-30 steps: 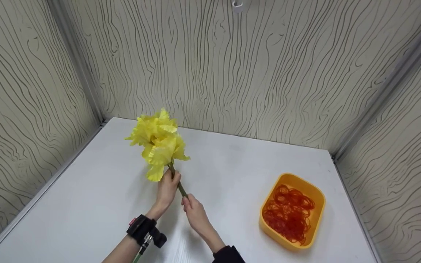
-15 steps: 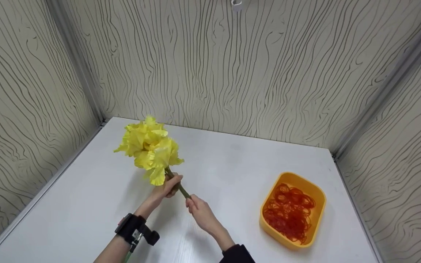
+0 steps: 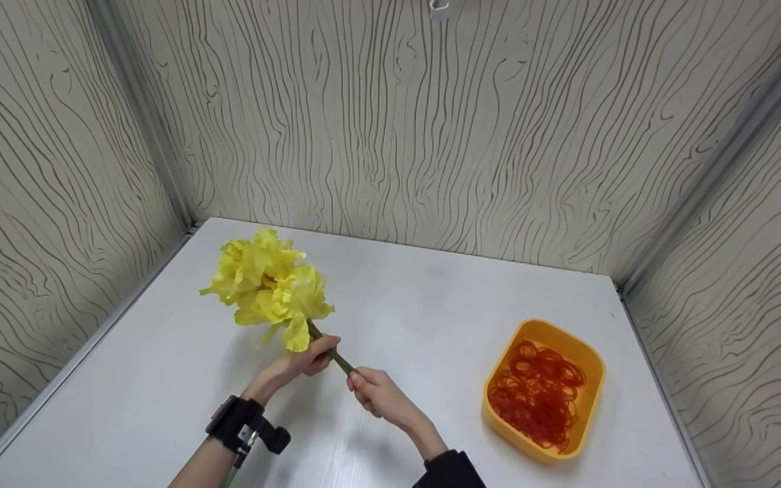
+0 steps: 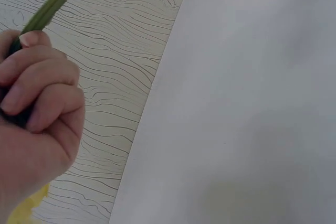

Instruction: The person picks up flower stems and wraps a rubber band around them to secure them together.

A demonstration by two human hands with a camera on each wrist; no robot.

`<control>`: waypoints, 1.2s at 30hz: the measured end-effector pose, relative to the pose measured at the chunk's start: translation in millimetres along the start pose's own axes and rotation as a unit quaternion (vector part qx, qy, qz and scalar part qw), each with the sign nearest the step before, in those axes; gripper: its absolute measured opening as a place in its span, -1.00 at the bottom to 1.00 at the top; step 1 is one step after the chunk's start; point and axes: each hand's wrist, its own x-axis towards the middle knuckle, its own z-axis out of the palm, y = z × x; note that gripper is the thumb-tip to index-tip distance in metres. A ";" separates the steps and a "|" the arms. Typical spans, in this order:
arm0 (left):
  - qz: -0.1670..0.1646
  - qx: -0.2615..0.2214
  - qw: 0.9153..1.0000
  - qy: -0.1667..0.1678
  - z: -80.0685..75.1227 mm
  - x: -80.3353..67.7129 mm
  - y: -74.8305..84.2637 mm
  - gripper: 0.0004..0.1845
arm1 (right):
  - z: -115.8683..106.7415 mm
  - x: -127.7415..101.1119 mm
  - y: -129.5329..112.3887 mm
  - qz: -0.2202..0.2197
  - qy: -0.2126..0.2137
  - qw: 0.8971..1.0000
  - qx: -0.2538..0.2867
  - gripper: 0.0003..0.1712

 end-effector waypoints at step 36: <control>0.086 0.029 0.992 0.084 -7.0 -8.4 -11.0 -0.59 | -63.8 -29.3 0.5 0.011 0.209 0.938 -0.277 -0.62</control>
